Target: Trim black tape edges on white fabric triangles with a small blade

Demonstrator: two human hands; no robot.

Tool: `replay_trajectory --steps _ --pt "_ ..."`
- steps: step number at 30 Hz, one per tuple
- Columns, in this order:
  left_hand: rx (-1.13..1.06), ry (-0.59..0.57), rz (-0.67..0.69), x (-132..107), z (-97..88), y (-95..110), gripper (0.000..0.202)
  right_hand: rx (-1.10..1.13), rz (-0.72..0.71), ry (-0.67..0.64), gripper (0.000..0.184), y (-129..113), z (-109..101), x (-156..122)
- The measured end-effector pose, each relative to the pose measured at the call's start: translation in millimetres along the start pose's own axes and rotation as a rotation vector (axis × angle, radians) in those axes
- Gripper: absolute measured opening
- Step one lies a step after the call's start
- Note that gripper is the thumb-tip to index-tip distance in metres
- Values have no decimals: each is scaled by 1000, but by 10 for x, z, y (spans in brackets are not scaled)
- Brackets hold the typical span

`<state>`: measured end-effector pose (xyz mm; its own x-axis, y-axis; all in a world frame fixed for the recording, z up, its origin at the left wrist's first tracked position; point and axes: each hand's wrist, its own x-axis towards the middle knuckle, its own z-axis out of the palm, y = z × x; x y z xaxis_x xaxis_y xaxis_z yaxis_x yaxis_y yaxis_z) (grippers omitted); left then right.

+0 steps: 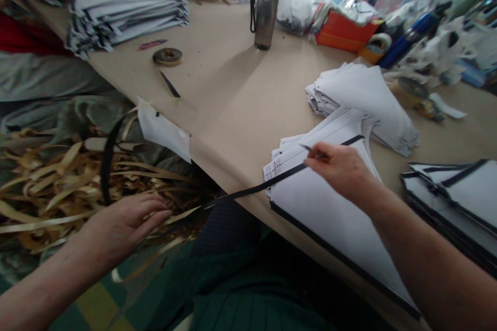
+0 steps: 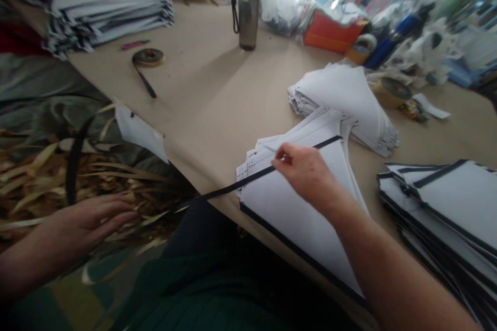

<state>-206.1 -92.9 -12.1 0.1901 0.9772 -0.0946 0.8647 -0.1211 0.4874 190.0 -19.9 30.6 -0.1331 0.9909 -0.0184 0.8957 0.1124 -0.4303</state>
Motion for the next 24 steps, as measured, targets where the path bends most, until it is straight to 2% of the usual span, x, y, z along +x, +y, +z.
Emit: replay_trajectory --steps 3,6,9,12,14,16,20,24 --pt "-115 -38 210 165 65 416 27 -150 -88 -135 15 -394 317 -54" --pt "-157 -4 373 365 240 771 24 -316 -53 -155 23 -488 516 -42" --pt "0 56 447 542 416 1046 20 -320 -7 -136 29 -450 546 -21" --pt "183 36 389 623 540 1254 16 -127 15 -102 24 -387 453 -42" --pt "240 5 338 630 601 1345 16 19 8 -66 17 -355 374 -105" --pt "262 -7 312 625 648 1390 15 84 -21 -65 18 -343 320 -206" --pt "198 -23 299 648 696 1377 13 43 -127 -78 19 -389 331 -408" --pt "81 -79 277 722 695 1326 18 21 -55 -129 20 -450 439 -461"
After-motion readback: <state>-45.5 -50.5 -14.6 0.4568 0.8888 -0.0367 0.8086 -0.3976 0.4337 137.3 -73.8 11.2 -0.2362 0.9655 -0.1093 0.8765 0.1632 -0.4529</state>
